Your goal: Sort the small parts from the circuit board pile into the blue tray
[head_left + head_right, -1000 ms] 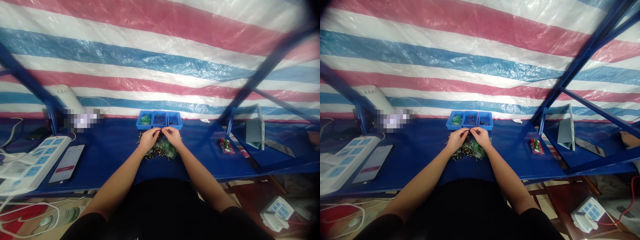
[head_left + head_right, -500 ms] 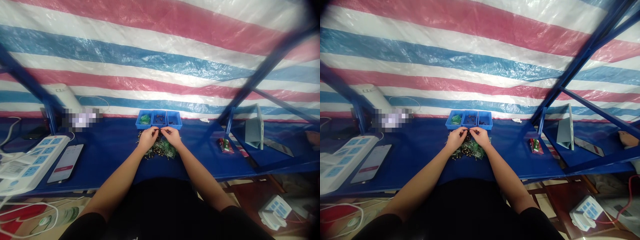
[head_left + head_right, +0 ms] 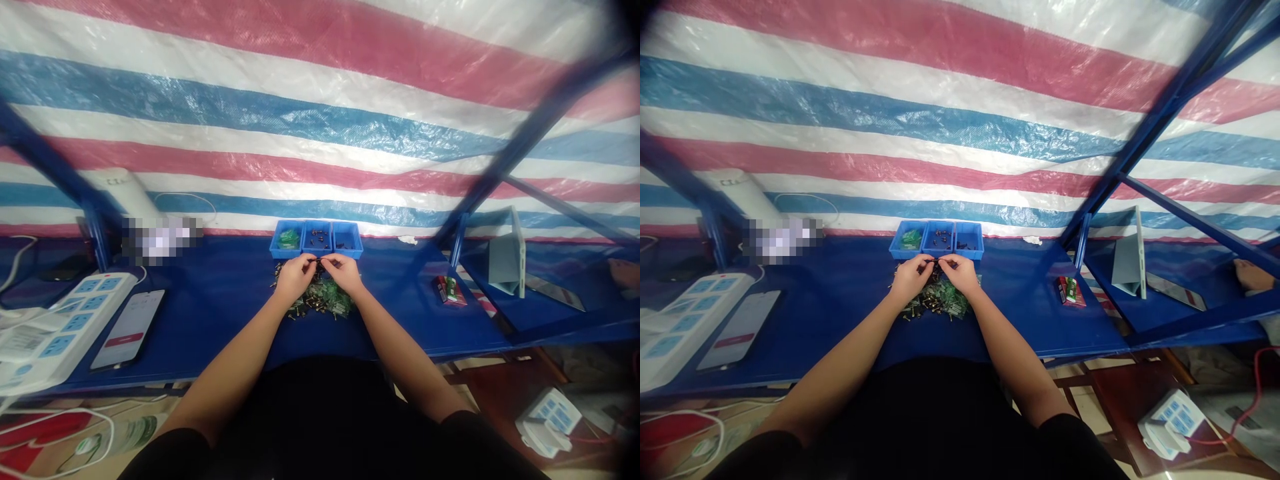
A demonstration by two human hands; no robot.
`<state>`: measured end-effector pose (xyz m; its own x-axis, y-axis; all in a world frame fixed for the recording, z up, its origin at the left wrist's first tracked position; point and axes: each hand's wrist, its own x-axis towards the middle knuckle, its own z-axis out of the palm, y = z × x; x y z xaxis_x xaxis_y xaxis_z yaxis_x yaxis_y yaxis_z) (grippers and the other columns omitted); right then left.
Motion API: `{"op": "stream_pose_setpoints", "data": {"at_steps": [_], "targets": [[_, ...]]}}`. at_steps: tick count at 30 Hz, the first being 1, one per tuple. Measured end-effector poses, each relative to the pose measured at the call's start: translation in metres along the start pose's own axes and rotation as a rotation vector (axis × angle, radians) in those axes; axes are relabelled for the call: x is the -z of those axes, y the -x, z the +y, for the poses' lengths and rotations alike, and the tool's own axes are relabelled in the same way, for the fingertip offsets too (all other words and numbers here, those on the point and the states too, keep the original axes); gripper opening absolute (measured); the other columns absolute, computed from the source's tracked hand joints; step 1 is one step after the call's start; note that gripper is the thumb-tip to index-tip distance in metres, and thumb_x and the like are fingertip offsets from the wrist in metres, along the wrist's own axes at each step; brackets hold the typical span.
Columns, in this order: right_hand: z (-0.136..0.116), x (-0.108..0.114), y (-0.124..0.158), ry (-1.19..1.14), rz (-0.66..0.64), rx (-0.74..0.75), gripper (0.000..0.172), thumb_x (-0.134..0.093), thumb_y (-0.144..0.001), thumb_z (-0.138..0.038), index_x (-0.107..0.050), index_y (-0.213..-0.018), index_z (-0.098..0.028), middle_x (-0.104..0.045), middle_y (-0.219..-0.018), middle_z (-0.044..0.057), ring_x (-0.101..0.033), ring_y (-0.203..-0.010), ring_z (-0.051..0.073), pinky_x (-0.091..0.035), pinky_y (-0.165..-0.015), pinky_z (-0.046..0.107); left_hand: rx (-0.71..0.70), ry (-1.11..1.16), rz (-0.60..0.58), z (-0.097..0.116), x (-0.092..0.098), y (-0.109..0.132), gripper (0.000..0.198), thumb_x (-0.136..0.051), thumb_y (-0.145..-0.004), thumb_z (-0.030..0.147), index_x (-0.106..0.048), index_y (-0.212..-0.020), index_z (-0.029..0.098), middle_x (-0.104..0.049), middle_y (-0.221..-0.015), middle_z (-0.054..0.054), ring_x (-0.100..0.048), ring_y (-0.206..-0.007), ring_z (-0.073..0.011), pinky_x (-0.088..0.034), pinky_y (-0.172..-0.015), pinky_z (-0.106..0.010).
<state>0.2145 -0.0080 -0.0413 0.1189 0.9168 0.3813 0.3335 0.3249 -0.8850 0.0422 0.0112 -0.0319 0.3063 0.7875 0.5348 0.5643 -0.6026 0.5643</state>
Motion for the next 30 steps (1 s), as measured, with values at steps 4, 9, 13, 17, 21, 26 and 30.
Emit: {"op": "stream_pose_setpoints", "data": {"at_steps": [4, 9, 13, 17, 21, 26, 30], "targets": [[-0.003, 0.000, 0.001, 0.009, -0.025, 0.001, 0.025, -0.062, -0.082, -0.039, -0.074, -0.091, -0.019, -0.074, -0.089, 0.005, -0.065, -0.076, 0.019, -0.052, -0.072, 0.030, 0.011, -0.021, 0.005, -0.001, 0.000, 0.000, 0.019, -0.054, -0.088, 0.029, -0.064, -0.103, 0.022, -0.065, -0.072, 0.002, -0.061, -0.068, -0.0133, -0.045, -0.067, -0.024], [-0.006, 0.001, 0.001, 0.026, -0.056, 0.002, 0.027, -0.059, -0.084, -0.042, -0.074, -0.087, -0.020, -0.073, -0.085, 0.004, -0.065, -0.074, 0.018, -0.051, -0.069, 0.030, -0.034, -0.080, -0.003, 0.000, 0.000, 0.000, 0.015, -0.053, -0.089, 0.028, -0.066, -0.096, 0.022, -0.065, -0.070, 0.001, -0.060, -0.067, -0.0145, -0.044, -0.069, -0.026], [-0.004, 0.001, 0.002, 0.044, -0.069, -0.020, 0.026, -0.058, -0.085, -0.040, -0.073, -0.086, -0.020, -0.073, -0.082, 0.003, -0.065, -0.071, 0.018, -0.052, -0.068, 0.029, -0.061, -0.065, -0.038, 0.002, 0.000, -0.001, 0.016, -0.052, -0.090, 0.029, -0.066, -0.096, 0.023, -0.068, -0.074, 0.001, -0.061, -0.069, -0.0152, -0.044, -0.069, -0.027], [0.002, 0.001, 0.001, 0.162, -0.094, 0.042, 0.018, -0.060, -0.082, -0.031, -0.073, -0.090, -0.021, -0.073, -0.086, 0.003, -0.066, -0.076, 0.018, -0.052, -0.072, 0.030, -0.031, -0.056, -0.024, -0.001, 0.002, -0.003, 0.017, -0.053, -0.089, 0.030, -0.067, -0.095, 0.023, -0.070, -0.080, -0.001, -0.063, -0.074, -0.0163, -0.045, -0.072, -0.027], [0.008, 0.007, -0.002, 0.362, -0.083, 0.129, 0.018, -0.060, -0.081, -0.023, -0.073, -0.094, -0.022, -0.074, -0.091, 0.003, -0.065, -0.084, 0.020, -0.050, -0.081, 0.033, 0.083, -0.024, 0.024, -0.005, 0.006, -0.005, 0.018, -0.052, -0.088, 0.031, -0.066, -0.096, 0.022, -0.068, -0.075, 0.000, -0.063, -0.070, -0.0153, -0.046, -0.068, -0.025], [0.011, 0.014, -0.004, 0.523, -0.211, 0.158, 0.016, -0.060, -0.080, -0.018, -0.074, -0.088, -0.021, -0.073, -0.092, 0.004, -0.063, -0.087, 0.020, -0.044, -0.091, 0.036, 0.133, -0.045, 0.013, -0.003, 0.006, -0.004, 0.019, -0.051, -0.088, 0.031, -0.066, -0.096, 0.022, -0.067, -0.072, 0.000, -0.062, -0.066, -0.0150, -0.045, -0.065, -0.025], [0.010, 0.012, -0.002, 0.646, -0.314, 0.138, 0.017, -0.062, -0.078, -0.020, -0.075, -0.088, -0.024, -0.072, -0.094, 0.004, -0.059, -0.090, 0.022, -0.041, -0.089, 0.037, 0.155, -0.058, 0.013, -0.002, 0.005, -0.003, 0.019, -0.051, -0.088, 0.030, -0.066, -0.095, 0.023, -0.067, -0.071, 0.000, -0.062, -0.064, -0.0148, -0.044, -0.064, -0.025]]}}
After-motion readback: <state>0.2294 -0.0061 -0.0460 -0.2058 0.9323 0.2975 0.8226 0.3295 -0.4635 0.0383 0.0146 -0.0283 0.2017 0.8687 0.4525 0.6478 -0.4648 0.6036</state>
